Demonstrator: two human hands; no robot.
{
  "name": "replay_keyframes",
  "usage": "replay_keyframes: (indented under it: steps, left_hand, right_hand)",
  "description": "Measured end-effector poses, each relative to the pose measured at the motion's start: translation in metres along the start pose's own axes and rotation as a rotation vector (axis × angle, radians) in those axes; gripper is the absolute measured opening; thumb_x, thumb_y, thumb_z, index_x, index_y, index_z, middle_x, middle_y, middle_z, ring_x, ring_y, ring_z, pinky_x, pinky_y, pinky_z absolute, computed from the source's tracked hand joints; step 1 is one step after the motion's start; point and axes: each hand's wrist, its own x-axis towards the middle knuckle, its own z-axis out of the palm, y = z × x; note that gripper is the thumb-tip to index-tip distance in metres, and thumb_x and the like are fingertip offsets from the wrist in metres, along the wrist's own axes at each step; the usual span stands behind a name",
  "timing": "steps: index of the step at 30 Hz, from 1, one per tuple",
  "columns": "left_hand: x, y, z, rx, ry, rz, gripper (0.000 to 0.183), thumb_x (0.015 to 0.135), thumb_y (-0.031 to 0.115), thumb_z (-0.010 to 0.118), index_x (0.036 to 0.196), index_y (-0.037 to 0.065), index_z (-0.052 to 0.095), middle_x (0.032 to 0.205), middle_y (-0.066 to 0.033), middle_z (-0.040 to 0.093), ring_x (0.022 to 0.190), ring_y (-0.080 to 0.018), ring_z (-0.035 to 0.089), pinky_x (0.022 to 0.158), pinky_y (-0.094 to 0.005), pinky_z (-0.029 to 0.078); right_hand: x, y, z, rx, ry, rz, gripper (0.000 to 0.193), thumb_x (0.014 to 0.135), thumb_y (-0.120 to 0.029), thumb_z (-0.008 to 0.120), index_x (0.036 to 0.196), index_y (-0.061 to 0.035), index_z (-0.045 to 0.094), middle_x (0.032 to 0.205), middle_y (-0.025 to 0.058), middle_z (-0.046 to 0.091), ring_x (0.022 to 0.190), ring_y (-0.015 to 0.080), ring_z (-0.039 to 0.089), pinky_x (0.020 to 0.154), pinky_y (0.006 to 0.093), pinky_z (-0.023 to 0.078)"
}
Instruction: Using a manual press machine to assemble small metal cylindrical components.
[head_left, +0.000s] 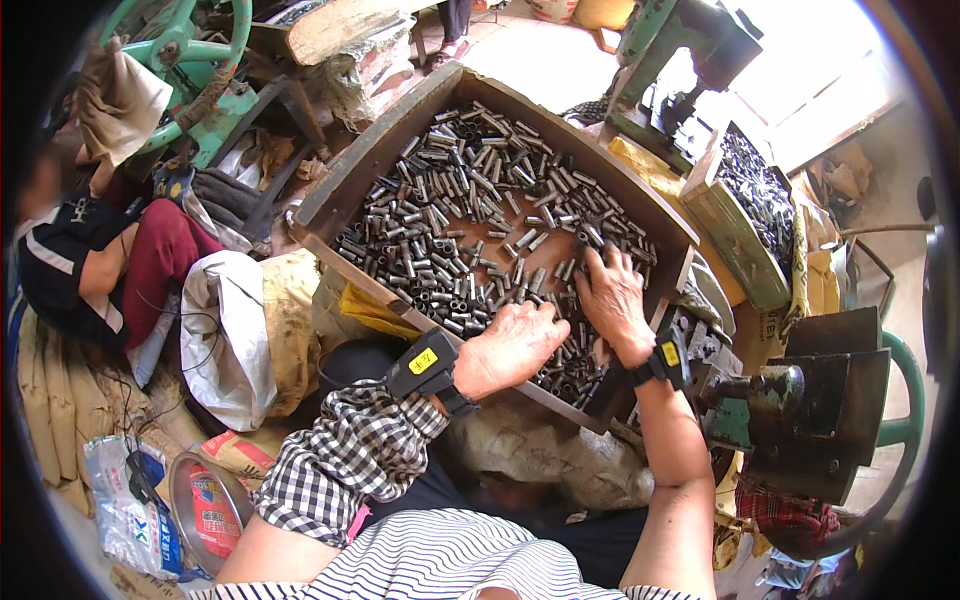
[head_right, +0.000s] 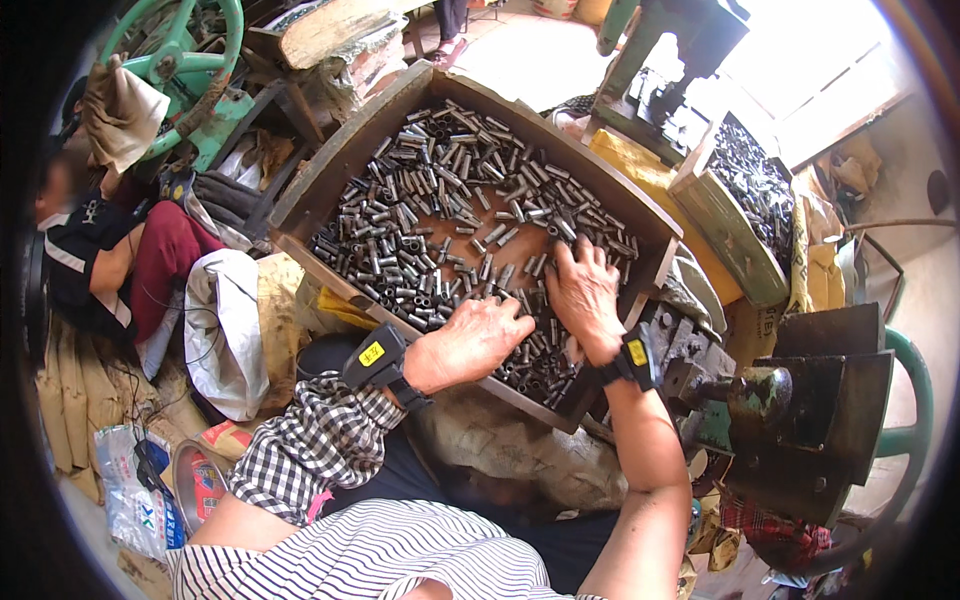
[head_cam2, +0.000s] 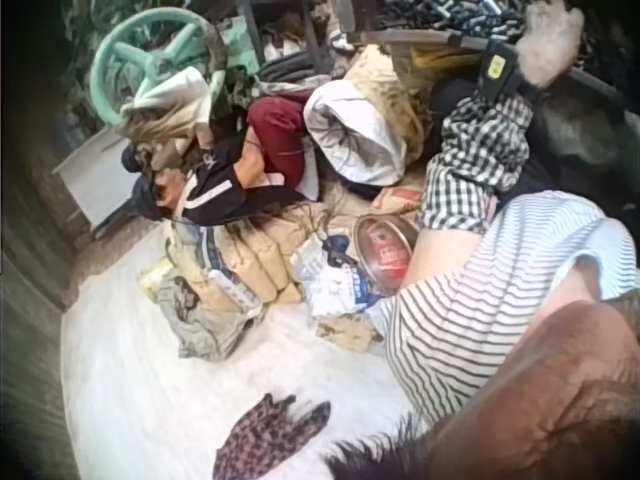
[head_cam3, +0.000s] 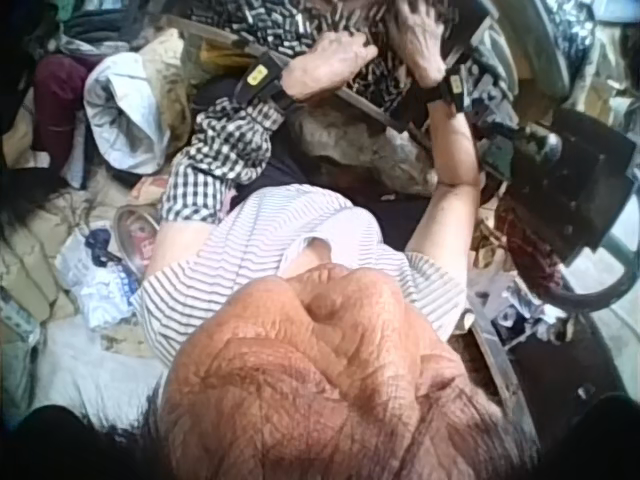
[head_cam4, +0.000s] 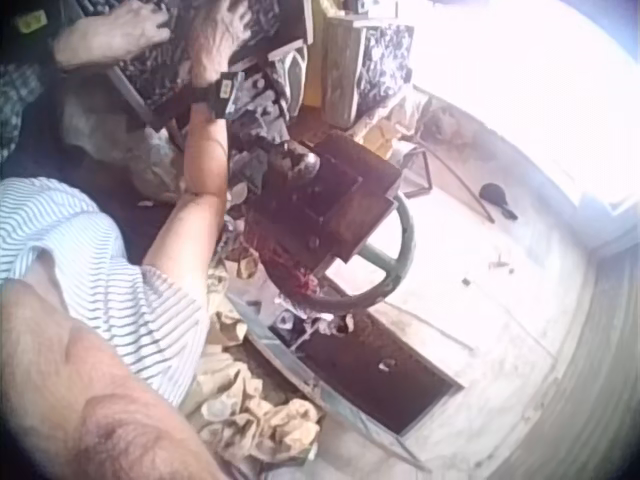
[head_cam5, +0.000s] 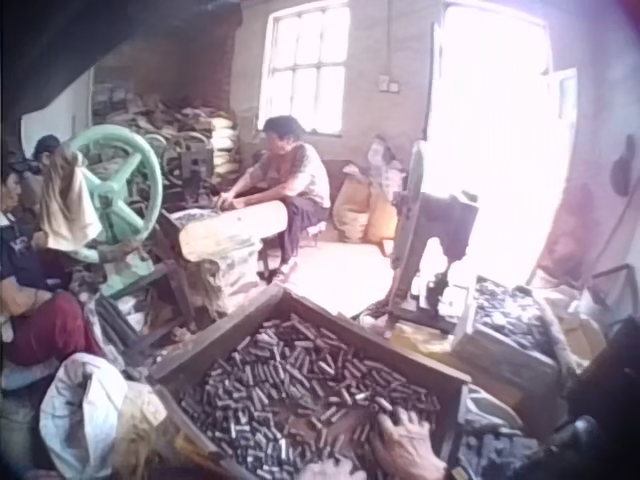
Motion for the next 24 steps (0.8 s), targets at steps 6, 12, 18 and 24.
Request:
replay_keyframes:
  steps: [6, 12, 18, 24]
  left_hand:
    - [0.002, 0.003, 0.004, 0.141, 0.027, -0.056, 0.012, 0.074, 0.007, 0.056, 0.085, 0.006, 0.056, 0.08, -0.0081, 0.06, 0.075, -0.0223, 0.064, 0.063, -0.0348, 0.051]
    - [0.015, 0.003, 0.011, 0.159, 0.093, -0.043, 0.011, 0.079, 0.015, 0.06, 0.084, 0.006, 0.055, 0.076, -0.0088, 0.059, 0.067, -0.0249, 0.064, 0.056, -0.0366, 0.052]
    - [0.012, 0.009, -0.003, -0.157, 0.172, -0.059, 0.022, 0.086, 0.024, 0.061, 0.085, 0.004, 0.051, 0.075, -0.0155, 0.058, 0.067, -0.0354, 0.061, 0.056, -0.043, 0.048]
    - [0.014, 0.012, 0.002, -0.315, 0.146, -0.07, 0.022, 0.085, 0.019, 0.061, 0.085, 0.001, 0.05, 0.068, -0.0207, 0.058, 0.067, -0.0403, 0.059, 0.057, -0.0467, 0.045]
  right_hand:
    - [-0.046, 0.014, -0.04, 0.37, 0.128, 0.033, 0.037, 0.081, -0.007, 0.061, 0.117, -0.0024, 0.055, 0.119, 0.022, 0.053, 0.104, 0.0392, 0.056, 0.087, 0.0403, 0.047]
    - [-0.065, 0.026, -0.04, 0.814, 0.23, 0.299, 0.019, 0.079, 0.002, 0.061, 0.098, 0.0003, 0.06, 0.105, 0.0158, 0.062, 0.086, 0.0329, 0.063, 0.07, 0.0327, 0.051]
    - [-0.1, 0.007, -0.062, 0.435, 0.192, 0.099, 0.011, 0.079, -0.002, 0.062, 0.089, -0.0063, 0.06, 0.077, 0.0135, 0.055, 0.063, 0.0316, 0.059, 0.056, 0.0368, 0.049]
    - [-0.08, -0.009, -0.038, 0.088, 0.108, 0.049, 0.013, 0.082, -0.016, 0.061, 0.084, -0.0052, 0.054, 0.078, 0.0128, 0.059, 0.06, 0.0315, 0.062, 0.052, 0.0385, 0.049]
